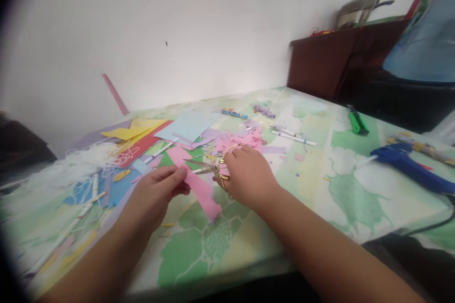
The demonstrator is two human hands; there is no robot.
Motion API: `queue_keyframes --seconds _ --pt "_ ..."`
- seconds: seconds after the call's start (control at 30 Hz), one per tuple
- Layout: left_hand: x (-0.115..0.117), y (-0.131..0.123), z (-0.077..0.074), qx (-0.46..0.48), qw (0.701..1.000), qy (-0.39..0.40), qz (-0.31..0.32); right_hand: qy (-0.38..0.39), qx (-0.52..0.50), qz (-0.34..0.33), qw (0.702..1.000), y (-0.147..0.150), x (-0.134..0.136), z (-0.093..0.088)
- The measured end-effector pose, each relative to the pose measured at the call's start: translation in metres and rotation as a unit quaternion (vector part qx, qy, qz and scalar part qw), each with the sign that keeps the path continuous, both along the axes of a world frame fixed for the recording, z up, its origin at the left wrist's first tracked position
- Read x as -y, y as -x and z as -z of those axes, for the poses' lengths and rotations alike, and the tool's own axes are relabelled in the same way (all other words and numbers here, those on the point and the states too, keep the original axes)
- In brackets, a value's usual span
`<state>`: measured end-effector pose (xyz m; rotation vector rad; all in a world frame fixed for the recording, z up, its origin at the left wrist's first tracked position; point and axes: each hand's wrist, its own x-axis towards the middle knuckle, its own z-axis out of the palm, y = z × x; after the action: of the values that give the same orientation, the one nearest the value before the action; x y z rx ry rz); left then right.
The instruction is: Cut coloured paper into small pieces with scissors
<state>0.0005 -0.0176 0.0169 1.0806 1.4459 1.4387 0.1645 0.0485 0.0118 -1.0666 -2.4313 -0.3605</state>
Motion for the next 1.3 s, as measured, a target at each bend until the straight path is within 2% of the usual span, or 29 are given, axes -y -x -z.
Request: queue_keyframes --seconds 0.3,1.3 --pt "0.0009 0.0008 -0.0052 0.038 0.999 0.012 0.019 0.007 -0.011 -0.024 1.000 -0.0036 -0.0017 -0.0021" --pt "0.0000 0.0064 -0.0068 0.024 0.998 0.036 0.050 -0.009 0.013 -0.023 1.000 -0.0041 -0.0004 -0.0019"
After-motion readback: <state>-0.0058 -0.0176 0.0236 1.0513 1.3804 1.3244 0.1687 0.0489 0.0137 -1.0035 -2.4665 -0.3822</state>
